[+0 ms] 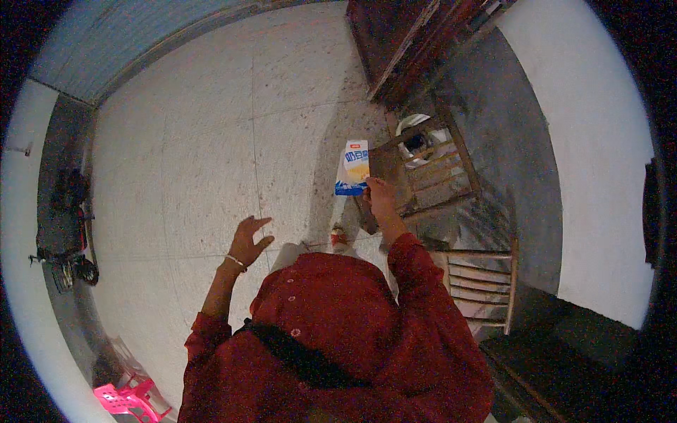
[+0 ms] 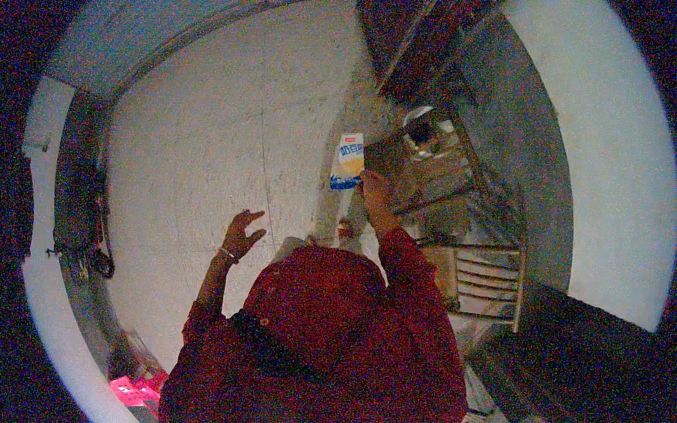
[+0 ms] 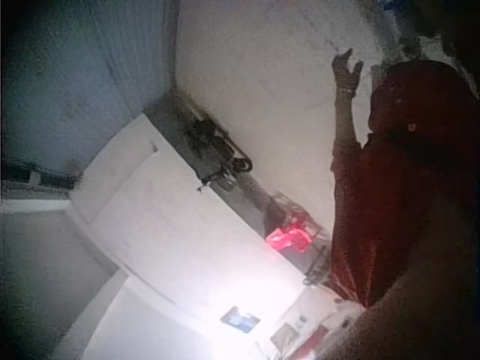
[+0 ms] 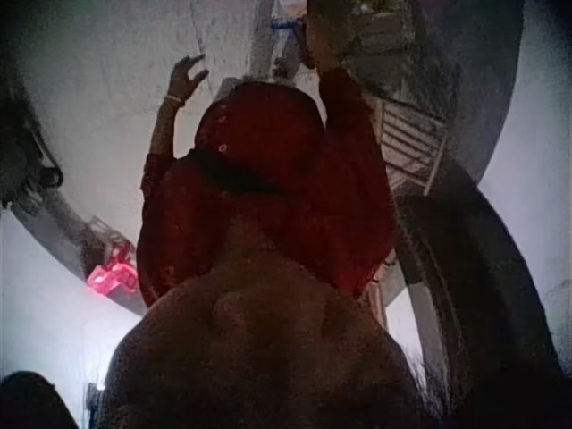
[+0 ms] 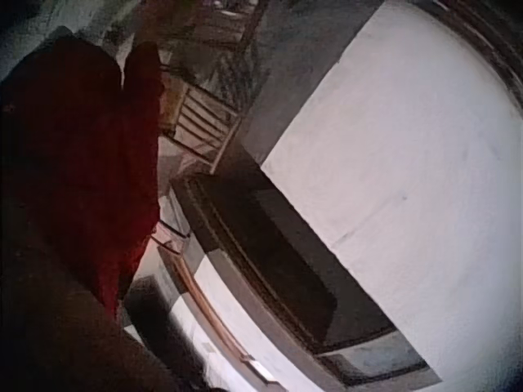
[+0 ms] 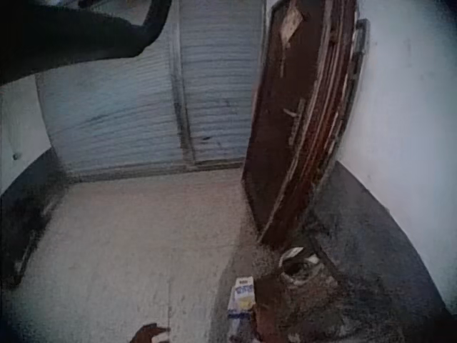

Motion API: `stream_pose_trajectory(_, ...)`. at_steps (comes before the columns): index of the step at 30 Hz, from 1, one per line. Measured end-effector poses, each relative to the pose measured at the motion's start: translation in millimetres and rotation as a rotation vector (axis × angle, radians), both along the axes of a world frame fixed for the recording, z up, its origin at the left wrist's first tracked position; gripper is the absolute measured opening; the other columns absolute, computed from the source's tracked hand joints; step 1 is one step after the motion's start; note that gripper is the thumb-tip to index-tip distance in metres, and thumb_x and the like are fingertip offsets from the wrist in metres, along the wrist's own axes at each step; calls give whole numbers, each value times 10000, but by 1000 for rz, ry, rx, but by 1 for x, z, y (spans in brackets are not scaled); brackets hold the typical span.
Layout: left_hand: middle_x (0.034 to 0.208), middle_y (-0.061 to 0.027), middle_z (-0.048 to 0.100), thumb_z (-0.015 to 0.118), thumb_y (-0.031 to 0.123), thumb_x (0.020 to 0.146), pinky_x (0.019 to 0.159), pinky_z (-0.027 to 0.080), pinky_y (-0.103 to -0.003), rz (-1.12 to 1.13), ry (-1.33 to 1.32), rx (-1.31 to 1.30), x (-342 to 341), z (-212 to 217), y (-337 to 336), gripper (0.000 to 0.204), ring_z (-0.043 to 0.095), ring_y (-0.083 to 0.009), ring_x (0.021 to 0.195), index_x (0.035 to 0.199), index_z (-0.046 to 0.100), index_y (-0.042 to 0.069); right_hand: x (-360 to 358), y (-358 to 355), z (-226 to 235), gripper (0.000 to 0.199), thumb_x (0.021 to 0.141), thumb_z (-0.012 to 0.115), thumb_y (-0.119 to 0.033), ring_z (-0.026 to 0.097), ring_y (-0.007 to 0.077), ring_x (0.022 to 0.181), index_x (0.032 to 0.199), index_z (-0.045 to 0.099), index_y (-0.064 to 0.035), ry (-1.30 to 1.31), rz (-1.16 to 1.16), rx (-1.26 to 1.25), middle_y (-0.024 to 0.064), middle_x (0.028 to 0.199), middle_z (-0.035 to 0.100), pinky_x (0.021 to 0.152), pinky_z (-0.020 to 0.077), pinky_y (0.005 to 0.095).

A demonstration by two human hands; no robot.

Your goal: The person wipes the surface of a wooden table using a white cloth. They move around the table to clean different sections and briefly walk away to discard a small packet before returning to continue wiping the table surface.

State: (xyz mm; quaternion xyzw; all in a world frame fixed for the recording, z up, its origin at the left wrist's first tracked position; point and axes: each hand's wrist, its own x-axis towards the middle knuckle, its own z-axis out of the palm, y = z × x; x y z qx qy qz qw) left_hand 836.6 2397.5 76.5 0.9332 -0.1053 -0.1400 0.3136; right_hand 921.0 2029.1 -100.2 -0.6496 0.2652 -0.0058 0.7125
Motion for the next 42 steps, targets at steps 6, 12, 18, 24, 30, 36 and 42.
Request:
stream_pose_trajectory(6, 1271, -148, 500, 653, 387, 796, 1032, 301, -451, -288, 249, -47, 31, -19, -4, 552, 388, -358, 1232, 1285, 488, 191, 35, -6, -6, 179, 846, 598, -219, 488, 146, 461, 813, 588, -43, 338, -2, 185, 56, 596, 550, 425, 388, 293)
stream_pose_trajectory(12, 1107, -144, 573, 667, 212, 765, 918, 403, -402, -686, 211, 118, 115, -59, 21, 532, 509, -322, 1040, 1263, 498, 131, 76, 14, -24, 135, 850, 606, -178, 492, 151, 518, 883, 581, -49, 225, -253, 110, 47, 660, 546, 479, 429, 302)
stream_pose_trajectory(18, 933, -128, 627, 643, 230, 754, 795, 458, -396, -899, 82, 54, 230, -37, 28, 480, 574, -294, 898, 1209, 545, 116, 114, 28, -42, 134, 854, 614, -136, 496, 156, 574, 954, 574, -55, 66, -479, -127, 38, 724, 542, 534, 469, 311)
stream_pose_trajectory(24, 882, -141, 626, 588, 259, 806, 769, 470, -407, -1083, 323, 299, 290, -42, 4, 436, 593, -290, 864, 1225, 542, 148, 135, -2, -126, 245, 849, 617, -230, 546, 173, 772, 1004, 593, -42, -637, -429, -197, 66, 919, 586, 661, 468, 315)
stream_pose_trajectory(30, 937, -141, 631, 613, 188, 809, 791, 470, -403, -1147, 280, 223, 345, -53, 8, 442, 584, -306, 893, 1240, 528, 138, 158, -40, -201, 209, 889, 547, -188, 516, 156, 789, 939, 600, 8, 90, -671, -369, 67, 862, 569, 681, 431, 262)
stream_pose_trajectory(36, 1024, -152, 608, 680, 127, 756, 790, 467, -405, -1050, 359, 381, 429, -73, -28, 542, 570, -321, 912, 1266, 500, 128, 243, -87, -173, 105, 872, 532, -109, 534, 203, 666, 898, 551, -9, 633, -669, -752, 70, 734, 556, 601, 444, 284)
stream_pose_trajectory(42, 1014, -153, 601, 680, 127, 756, 787, 466, -404, -983, 451, 404, 467, -62, -63, 554, 569, -322, 908, 1276, 488, 132, 271, -120, -181, 225, 861, 568, -180, 528, 181, 682, 1018, 533, -23, 924, -309, -898, 103, 901, 572, 606, 454, 304)
